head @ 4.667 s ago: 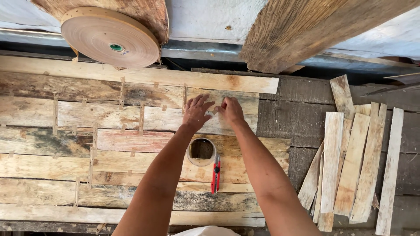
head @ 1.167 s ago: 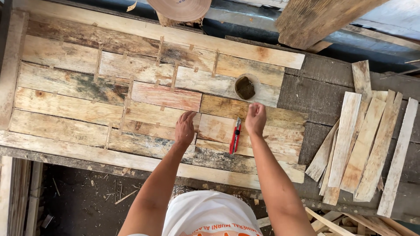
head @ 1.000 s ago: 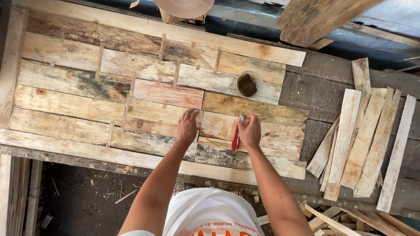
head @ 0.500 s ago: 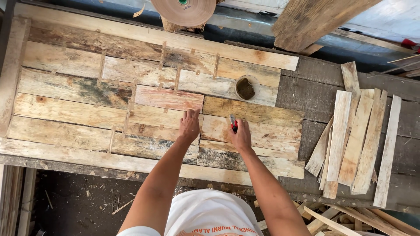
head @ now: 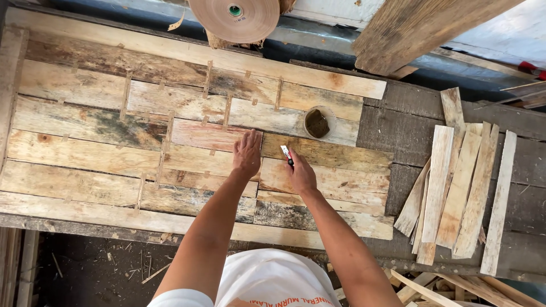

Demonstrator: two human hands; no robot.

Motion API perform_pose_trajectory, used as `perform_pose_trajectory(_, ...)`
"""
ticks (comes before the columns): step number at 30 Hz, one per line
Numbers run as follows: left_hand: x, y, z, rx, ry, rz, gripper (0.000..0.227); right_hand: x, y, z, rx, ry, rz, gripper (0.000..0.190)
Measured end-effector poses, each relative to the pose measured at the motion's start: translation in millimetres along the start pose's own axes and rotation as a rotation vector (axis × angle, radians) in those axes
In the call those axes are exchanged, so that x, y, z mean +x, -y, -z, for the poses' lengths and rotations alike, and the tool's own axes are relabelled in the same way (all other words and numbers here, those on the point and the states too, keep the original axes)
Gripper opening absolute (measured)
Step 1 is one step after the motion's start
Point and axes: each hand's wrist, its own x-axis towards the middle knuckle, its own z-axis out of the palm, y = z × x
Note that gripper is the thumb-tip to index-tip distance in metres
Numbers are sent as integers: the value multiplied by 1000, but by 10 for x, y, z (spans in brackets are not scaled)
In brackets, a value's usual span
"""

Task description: Applying adhesive paper tape to the joints of small wooden boards to form a larger panel.

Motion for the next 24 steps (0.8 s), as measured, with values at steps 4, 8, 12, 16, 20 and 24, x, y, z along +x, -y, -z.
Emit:
perform_pose_trajectory(4,-8,23,-70,58,-9,-6,74,15,38,-25,-11,-45,72,68)
perform_pose_trajectory(8,-10,58,-124,36,-5,9,72,30,53,-87,-62,-27,61,70)
perform_pose_trajectory(12,-11,11,-21,56,64,20,71,49,48,-149,-84,-39,67,71)
perform_pose_trajectory(16,-38,-45,98,71,115,33,73,41,97,-129,-96,15,22,71)
perform_pose_trajectory(20,-32,-31,81,66,117,30,76,14,159,-103,-87,15,50,71)
perform_pose_trajectory(24,-42,-37,99,62,115,37,75,1,179,-91,-21,8,55,69)
